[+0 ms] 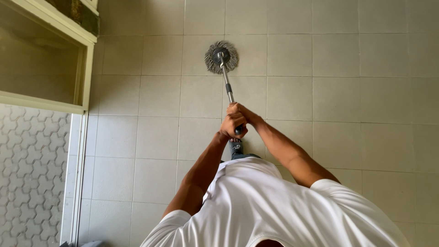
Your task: Mop the tiled floor using a string mop.
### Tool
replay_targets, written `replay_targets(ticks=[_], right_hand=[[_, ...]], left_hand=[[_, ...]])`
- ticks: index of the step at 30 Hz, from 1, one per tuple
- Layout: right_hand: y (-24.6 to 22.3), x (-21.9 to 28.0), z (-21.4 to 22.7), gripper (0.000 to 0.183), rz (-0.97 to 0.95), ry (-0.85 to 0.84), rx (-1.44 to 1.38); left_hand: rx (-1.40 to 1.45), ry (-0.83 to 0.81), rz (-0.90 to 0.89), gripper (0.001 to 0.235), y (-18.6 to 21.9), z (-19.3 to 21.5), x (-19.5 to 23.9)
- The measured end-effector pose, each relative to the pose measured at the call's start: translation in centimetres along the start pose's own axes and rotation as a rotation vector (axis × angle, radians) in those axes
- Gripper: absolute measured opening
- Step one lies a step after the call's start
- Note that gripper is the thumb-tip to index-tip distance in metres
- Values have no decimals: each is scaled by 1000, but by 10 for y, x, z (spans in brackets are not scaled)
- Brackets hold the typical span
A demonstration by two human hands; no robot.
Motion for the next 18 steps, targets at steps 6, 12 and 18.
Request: replay_targets(ticks=[6,12,18], right_hand=[[23,-52,43,34,35,4,15],[62,-96,58,30,-6,29,-12],[45,-81,39,30,-27,39,17]], left_hand=[[-66,-43,75,17,-52,21,-38],[-38,-35,128,16,-92,43,-47],[-96,-106,212,19,-85,41,-27]])
Point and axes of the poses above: each hand's wrist, its own x-axis away from the middle knuckle, its own z-axis out of the back of the hand, y = z × x, the point moved 8 cm from there along -x, towards the middle knuckle, and after that the axes turned 8 degrees about -z, right-handed, at the moved point
